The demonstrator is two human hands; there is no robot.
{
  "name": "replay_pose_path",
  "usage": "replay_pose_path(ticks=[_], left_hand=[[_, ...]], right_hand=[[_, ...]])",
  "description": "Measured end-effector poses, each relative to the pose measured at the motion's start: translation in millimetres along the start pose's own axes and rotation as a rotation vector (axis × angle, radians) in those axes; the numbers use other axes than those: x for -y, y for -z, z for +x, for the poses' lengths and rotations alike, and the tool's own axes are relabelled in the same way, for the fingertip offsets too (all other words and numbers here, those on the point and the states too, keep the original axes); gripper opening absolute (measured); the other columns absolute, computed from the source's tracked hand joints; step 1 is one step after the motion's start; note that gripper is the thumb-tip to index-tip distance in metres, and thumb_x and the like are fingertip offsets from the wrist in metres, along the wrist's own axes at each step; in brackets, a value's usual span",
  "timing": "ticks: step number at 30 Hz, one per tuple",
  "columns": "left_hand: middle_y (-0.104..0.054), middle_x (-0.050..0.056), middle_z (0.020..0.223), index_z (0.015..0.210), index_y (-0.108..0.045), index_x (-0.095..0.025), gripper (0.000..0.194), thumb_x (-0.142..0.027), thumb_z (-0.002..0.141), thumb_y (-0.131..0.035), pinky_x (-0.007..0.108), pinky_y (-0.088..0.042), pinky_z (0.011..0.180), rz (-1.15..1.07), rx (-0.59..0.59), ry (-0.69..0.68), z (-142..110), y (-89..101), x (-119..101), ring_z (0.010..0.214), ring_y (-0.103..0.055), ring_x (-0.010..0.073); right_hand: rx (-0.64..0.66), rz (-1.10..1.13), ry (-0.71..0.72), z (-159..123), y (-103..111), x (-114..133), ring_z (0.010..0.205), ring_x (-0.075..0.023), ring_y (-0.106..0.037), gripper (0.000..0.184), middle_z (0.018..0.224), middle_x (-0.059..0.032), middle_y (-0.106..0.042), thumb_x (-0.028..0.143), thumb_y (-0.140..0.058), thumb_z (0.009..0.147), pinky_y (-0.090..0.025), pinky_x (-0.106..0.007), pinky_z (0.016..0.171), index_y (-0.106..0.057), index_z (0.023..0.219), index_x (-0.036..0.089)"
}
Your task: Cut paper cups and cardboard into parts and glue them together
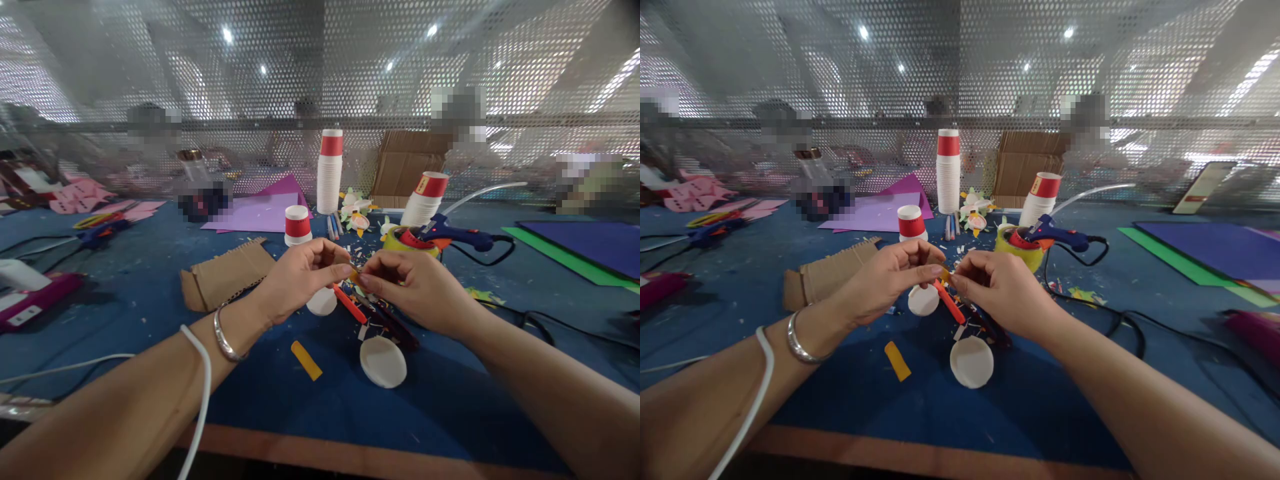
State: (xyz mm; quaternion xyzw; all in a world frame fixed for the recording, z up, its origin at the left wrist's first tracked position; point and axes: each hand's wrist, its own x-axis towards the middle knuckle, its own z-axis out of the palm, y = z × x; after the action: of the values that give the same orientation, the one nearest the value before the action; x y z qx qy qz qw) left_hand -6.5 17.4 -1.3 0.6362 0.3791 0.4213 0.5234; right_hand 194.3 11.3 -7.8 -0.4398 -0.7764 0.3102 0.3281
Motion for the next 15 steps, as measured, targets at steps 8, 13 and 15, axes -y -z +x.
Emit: replay_pose_path(ticks=[8,13,15], left_hand=[[-0.064,0.001,0.082,0.087,-0.068,-0.013,0.014,-0.020,0.077,-0.074,0.028,-0.045,0.069,-0.065,-0.031,0.029,1.2,3.9,1.5,0.071,-0.056,0.0113],[-0.069,0.003,0.087,0.097,-0.071,-0.014,0.019,-0.024,0.081,-0.073,0.028,-0.046,0.071,0.034,-0.016,0.004,-0.1,4.9,0.8,0.075,-0.059,0.0127],[-0.071,0.004,0.090,0.099,-0.071,-0.015,0.020,-0.024,0.082,-0.072,0.029,-0.047,0.073,0.074,0.007,0.004,-0.9,4.5,0.3,0.080,-0.061,0.0138]], right_hand=[[-0.015,-0.027,-0.004,-0.8,0.2,1.3,0.060,-0.0127,-0.047,0.028,0.065,0.0012,-0.057,0.042,-0.059,0.090,-0.036,-0.026,0.055,-0.063,0.075,0.019],[-0.040,-0.024,0.013,0.1,0.1,-1.2,0.063,-0.0137,-0.051,0.027,0.068,0.0008,-0.058,0.042,-0.058,0.092,-0.038,-0.027,0.057,-0.064,0.078,0.019],[-0.043,-0.025,0.021,0.5,0.1,-0.8,0.064,-0.0138,-0.051,0.029,0.069,0.0005,-0.058,0.043,-0.057,0.093,-0.037,-0.027,0.057,-0.064,0.079,0.019]])
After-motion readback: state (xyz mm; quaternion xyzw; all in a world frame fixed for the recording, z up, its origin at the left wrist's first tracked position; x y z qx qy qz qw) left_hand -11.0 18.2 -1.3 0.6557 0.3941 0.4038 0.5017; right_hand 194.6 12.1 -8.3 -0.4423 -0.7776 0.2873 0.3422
